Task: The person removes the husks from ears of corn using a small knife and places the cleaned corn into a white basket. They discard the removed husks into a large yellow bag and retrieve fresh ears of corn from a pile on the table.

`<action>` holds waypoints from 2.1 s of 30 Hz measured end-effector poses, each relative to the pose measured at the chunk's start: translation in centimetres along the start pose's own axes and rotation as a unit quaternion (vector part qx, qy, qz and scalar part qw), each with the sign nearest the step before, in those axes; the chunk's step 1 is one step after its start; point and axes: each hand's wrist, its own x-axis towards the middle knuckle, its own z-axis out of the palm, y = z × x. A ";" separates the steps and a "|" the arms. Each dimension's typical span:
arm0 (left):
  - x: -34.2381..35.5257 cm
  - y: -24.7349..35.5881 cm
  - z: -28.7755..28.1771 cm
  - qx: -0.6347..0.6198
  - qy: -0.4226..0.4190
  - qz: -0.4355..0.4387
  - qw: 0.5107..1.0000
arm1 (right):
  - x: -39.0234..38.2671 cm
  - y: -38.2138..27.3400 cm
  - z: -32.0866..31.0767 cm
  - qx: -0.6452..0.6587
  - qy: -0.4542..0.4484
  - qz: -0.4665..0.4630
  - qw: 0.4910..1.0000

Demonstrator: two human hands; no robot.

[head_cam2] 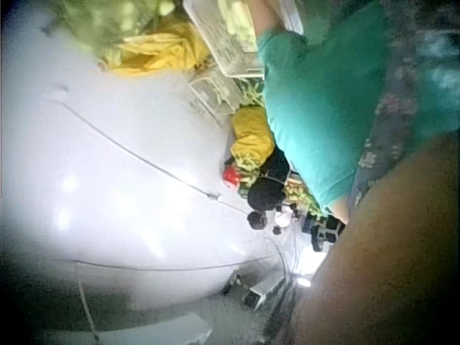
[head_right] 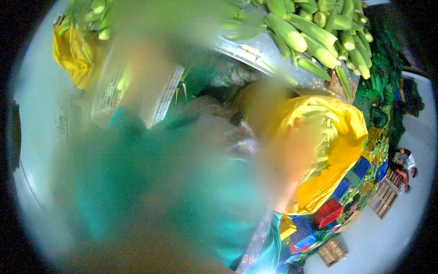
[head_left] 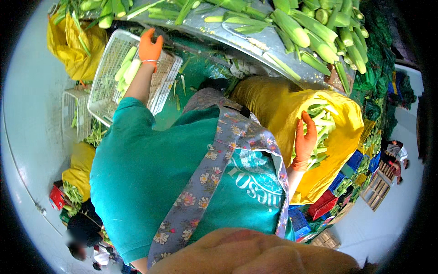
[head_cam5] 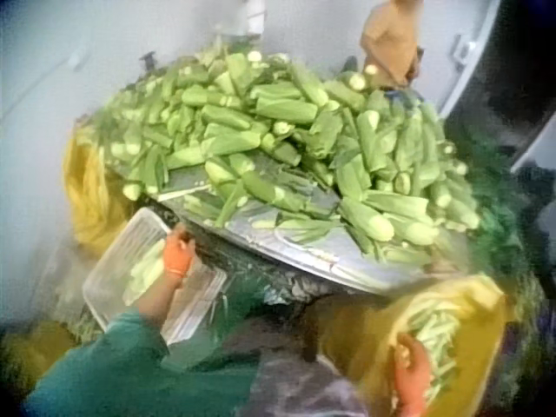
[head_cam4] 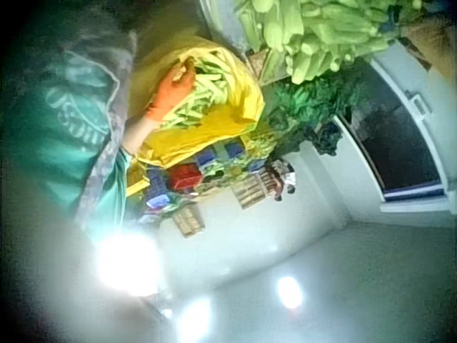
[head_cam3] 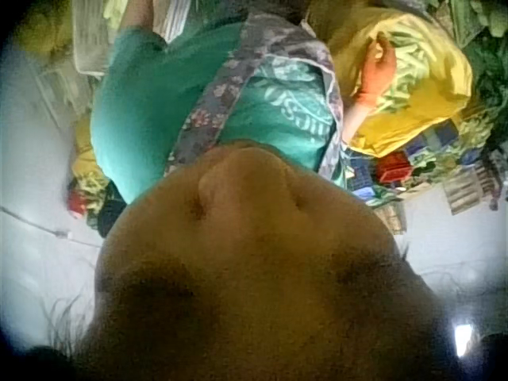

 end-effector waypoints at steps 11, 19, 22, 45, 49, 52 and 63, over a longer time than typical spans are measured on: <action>13.5 18.9 13.2 0.273 -0.190 0.425 0.842 | 1.1 -1.0 -2.0 0.012 0.057 0.021 0.998; 11.0 26.7 12.6 -0.124 -0.278 0.222 0.926 | 0.8 -0.2 -3.3 0.050 0.131 0.068 0.988; 5.9 35.6 8.1 -0.222 -0.388 0.213 0.869 | 2.9 -0.7 -3.9 0.054 0.222 -0.056 0.972; -15.9 47.8 8.5 -0.358 -0.726 0.346 0.475 | -3.3 -1.8 -10.6 0.309 0.385 -0.020 0.869; -17.0 48.5 8.3 -0.370 -0.731 0.344 0.459 | -4.4 -1.4 -10.9 0.305 0.395 -0.026 0.866; -17.5 49.1 8.0 -0.373 -0.749 0.332 0.435 | -5.1 -1.0 -11.1 0.404 0.383 -0.016 0.830; -17.6 50.3 7.2 -0.363 -0.787 0.310 0.389 | -5.8 0.7 -10.9 0.330 0.401 -0.056 0.852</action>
